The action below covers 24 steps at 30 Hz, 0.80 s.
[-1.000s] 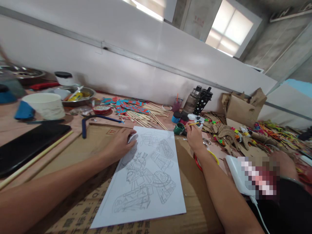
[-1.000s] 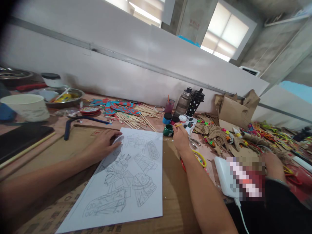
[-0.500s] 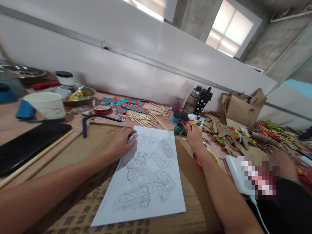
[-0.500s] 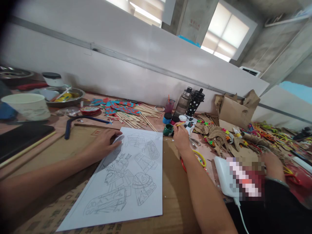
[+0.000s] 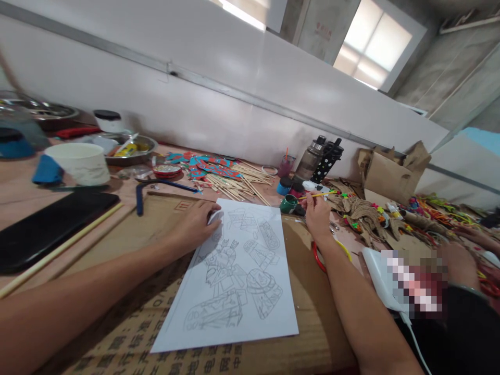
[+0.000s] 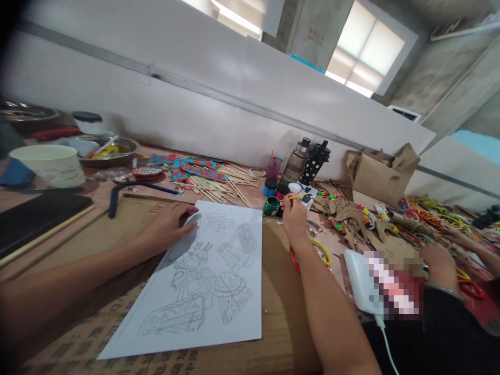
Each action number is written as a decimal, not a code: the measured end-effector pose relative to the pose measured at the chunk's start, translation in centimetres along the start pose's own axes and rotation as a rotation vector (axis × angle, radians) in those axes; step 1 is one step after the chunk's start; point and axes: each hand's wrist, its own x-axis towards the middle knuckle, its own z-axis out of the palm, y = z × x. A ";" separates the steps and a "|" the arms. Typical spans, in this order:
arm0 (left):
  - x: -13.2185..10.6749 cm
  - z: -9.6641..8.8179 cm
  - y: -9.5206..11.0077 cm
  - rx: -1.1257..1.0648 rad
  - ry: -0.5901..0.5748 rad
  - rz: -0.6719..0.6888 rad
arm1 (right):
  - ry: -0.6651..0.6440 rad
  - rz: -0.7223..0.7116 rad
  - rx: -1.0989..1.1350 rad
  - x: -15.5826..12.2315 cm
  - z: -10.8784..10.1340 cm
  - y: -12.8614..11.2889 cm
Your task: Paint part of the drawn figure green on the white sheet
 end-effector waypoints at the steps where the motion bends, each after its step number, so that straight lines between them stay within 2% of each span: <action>1: 0.0 0.0 -0.1 0.001 -0.001 0.002 | -0.019 -0.012 -0.015 0.0 0.1 0.1; 5: 0.1 0.4 -0.5 0.015 -0.008 0.026 | -0.054 -0.030 -0.051 0.1 0.2 0.7; 9: 0.2 0.7 -0.9 0.023 0.001 0.034 | -0.024 -0.047 -0.071 0.2 0.0 1.1; 16: 0.4 0.2 -0.5 -0.093 -0.024 -0.108 | -0.048 -0.105 -0.144 0.2 -0.3 1.2; 20: 0.4 -0.2 -0.3 -0.137 -0.024 -0.157 | 0.059 -0.113 -0.141 0.2 -1.0 -0.1; 24: 0.2 -0.2 -0.3 -0.095 -0.012 -0.112 | 0.159 -0.143 -0.086 0.0 -1.7 -2.0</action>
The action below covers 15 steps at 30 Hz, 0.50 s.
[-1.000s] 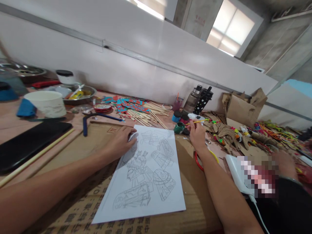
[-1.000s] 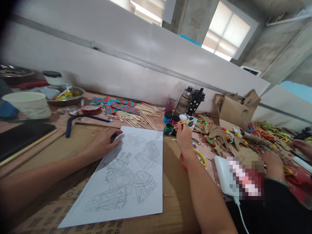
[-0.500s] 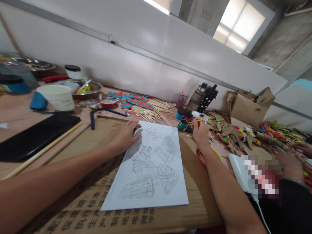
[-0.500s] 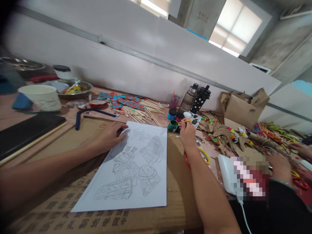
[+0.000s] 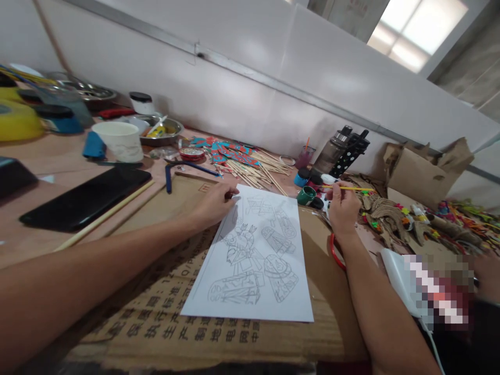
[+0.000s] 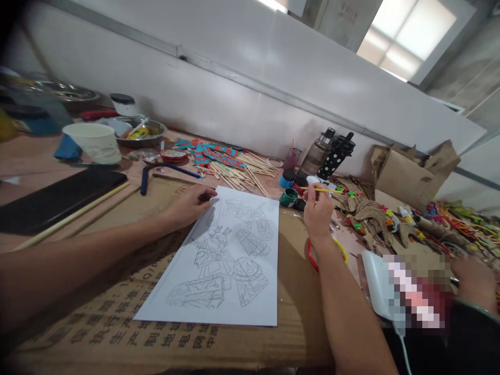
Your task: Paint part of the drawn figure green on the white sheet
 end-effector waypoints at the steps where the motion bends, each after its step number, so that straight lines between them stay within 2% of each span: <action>1: 0.0 0.0 0.0 0.019 0.000 0.021 | 0.017 -0.005 0.010 0.0 -0.1 -0.3; 9: 0.0 0.4 -0.4 0.220 -0.034 0.174 | 0.036 0.033 0.142 0.3 -0.2 -0.8; 15: 0.0 0.7 -0.3 0.252 -0.025 0.181 | -0.006 0.028 0.513 -0.5 -0.1 -4.2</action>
